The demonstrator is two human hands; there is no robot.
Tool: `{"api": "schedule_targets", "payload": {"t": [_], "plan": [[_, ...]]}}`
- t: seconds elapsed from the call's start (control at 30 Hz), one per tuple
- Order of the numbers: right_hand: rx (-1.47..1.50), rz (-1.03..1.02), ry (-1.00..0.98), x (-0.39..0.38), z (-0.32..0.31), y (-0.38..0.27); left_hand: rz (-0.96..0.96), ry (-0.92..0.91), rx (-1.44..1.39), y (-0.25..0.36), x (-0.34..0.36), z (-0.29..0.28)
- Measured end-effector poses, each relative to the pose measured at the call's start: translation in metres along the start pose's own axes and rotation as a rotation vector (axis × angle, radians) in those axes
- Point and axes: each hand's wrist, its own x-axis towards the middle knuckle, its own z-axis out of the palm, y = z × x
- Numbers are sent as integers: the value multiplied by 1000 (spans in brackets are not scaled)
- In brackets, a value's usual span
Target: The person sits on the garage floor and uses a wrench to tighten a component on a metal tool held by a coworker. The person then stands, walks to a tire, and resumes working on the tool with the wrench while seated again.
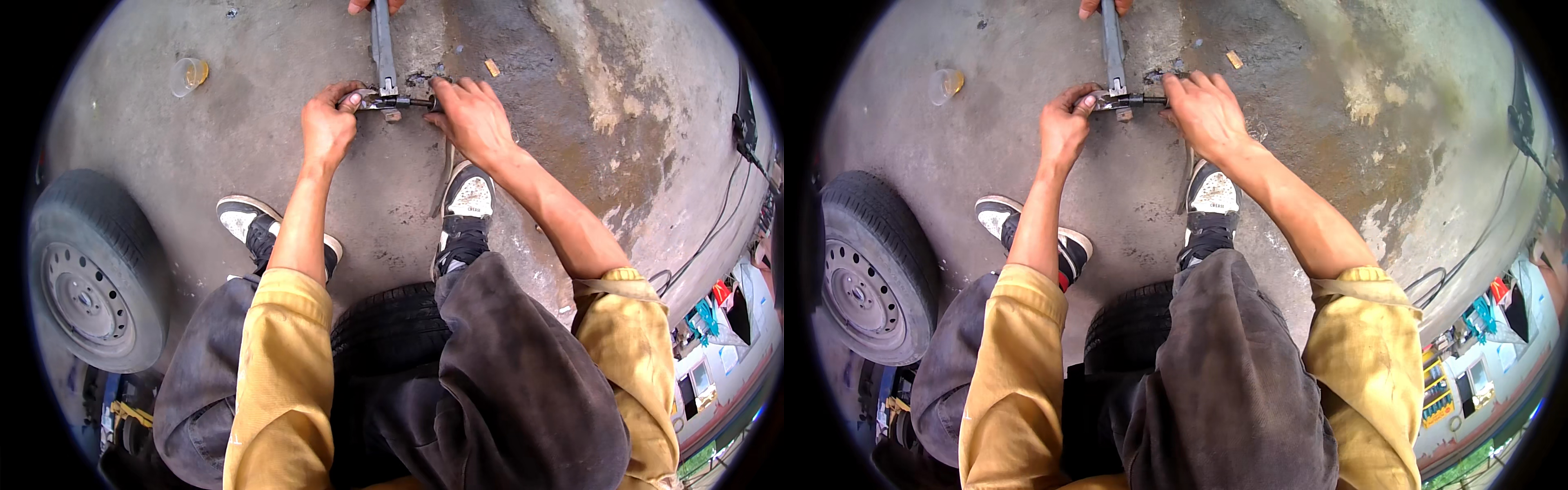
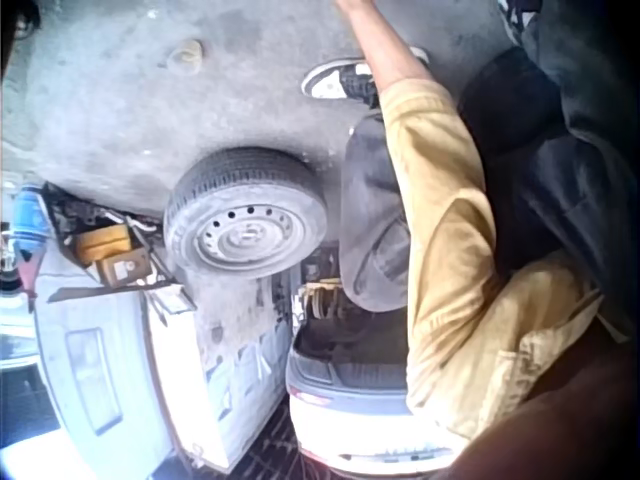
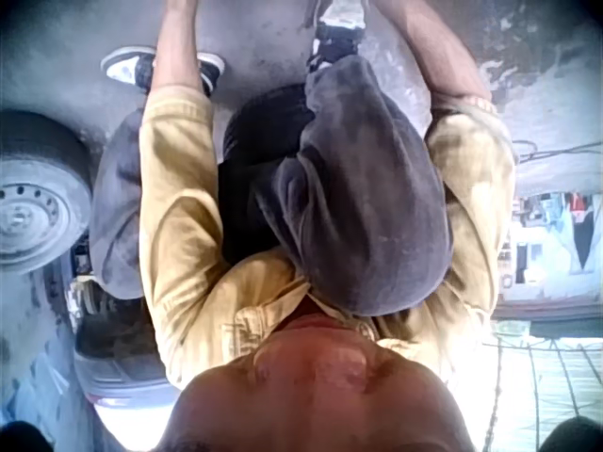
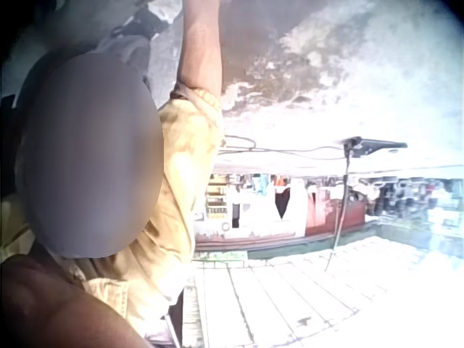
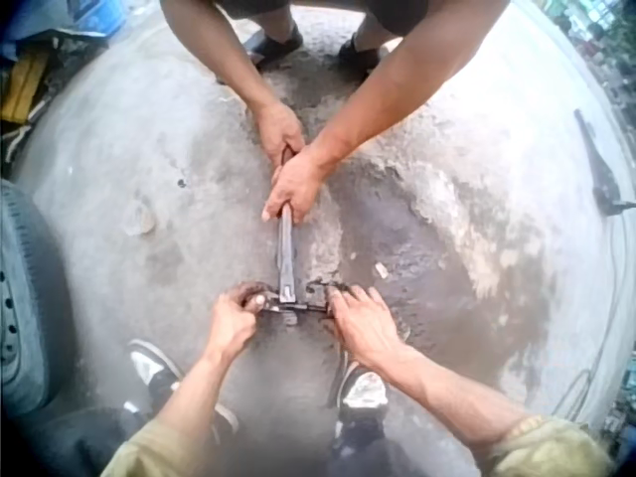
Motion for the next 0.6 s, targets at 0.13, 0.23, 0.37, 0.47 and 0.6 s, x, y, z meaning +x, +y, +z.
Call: {"api": "schedule_targets", "payload": {"t": [0.13,0.23,0.37,0.47,0.6], "plan": [[236,508,145,-36,12,-10,17,-1,57,9,-2,1],[720,766,45,-47,32,-21,0,-6,-53,-4,1,1],[1083,769,120,-39,36,-5,43,-16,72,-1,1,0],[1517,964,-67,-34,11,4,-17,-13,52,1,0,0],[1739,1092,-195,-27,2,18,-71,-16,-15,-6,1,0]]}}
